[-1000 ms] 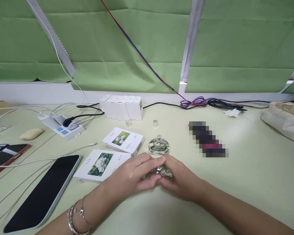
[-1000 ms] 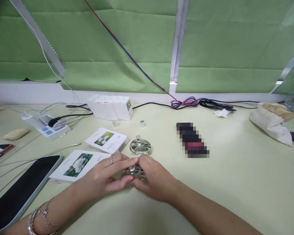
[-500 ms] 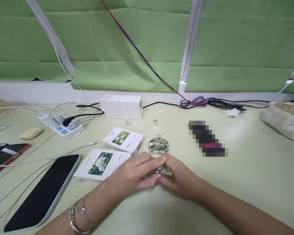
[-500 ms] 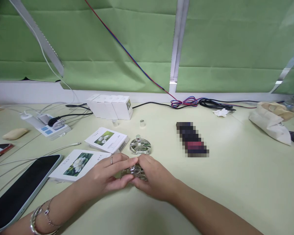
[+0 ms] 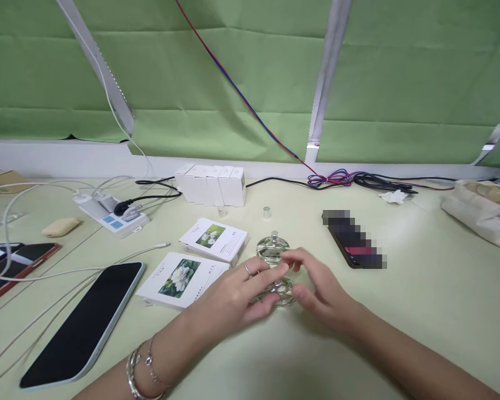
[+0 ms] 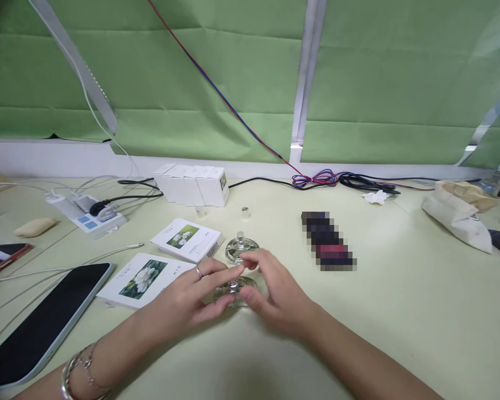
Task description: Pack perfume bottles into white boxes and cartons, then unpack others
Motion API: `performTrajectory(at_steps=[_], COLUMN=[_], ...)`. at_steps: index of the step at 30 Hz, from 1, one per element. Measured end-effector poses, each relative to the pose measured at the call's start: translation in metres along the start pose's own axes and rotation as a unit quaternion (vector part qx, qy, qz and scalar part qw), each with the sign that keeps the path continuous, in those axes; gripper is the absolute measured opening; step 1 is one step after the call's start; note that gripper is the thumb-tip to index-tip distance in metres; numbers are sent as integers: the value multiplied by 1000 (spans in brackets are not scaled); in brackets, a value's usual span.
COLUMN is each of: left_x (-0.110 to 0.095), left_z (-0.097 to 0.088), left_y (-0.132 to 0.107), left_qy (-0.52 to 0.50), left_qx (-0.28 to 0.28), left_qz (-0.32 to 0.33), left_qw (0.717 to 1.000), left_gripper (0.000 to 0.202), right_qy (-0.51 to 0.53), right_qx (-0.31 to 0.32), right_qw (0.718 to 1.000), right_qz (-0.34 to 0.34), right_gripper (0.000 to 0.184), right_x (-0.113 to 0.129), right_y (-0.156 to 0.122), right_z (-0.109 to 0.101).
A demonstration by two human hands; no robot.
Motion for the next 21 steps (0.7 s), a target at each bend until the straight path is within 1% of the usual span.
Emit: performTrajectory(at_steps=[2,3,6,8,10,12,14,15,17,21], left_x=[-2,-4,-7,-9,-11,-12,-13,-13,-12,-9], left_z=[0,0,1,2,4,5,7,8,10,11], left_y=[1,2,2,0,-3,-7,-9,-10,-10,-10], left_qy=[-5,-8,-23,-40,-65,-97,-134,-154,-185,-207], left_qx=[-9,-14,-18,-17,-16,0,43,68,99,98], left_qz=[-2,-5,-23,-54,-119,-208,-277,-294,-304,-304], left_qw=[1000,1000,999,998,991,973,950,941,929,925], left_gripper=[42,42,39,36,34,40,49,54,60,64], right_qy=[-7,-12,-12,2,9,1,-16,-24,-32,-1], right_qx=[-54,-64,-79,-87,-87,-85,-82,-80,-79,-78], right_qw=[998,998,997,995,995,996,996,996,996,997], right_qz=[-12,-9,22,42,50,38,19,11,5,13], right_gripper=[26,23,19,20,20,15,11,11,10,4], right_x=[8,11,17,18,17,16,14,13,10,5], right_y=[4,6,10,11,10,9,8,7,7,7], right_z=[-1,1,12,18,19,18,15,14,13,14])
Point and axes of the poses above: each hand's wrist, its own y-axis towards the middle knuckle, its own z-axis out of the palm, x = y × z, the point moved 1 cm from there along y, towards the middle knuckle, and after that the axes turned 4 degrees about y, right-handed, at the moved point
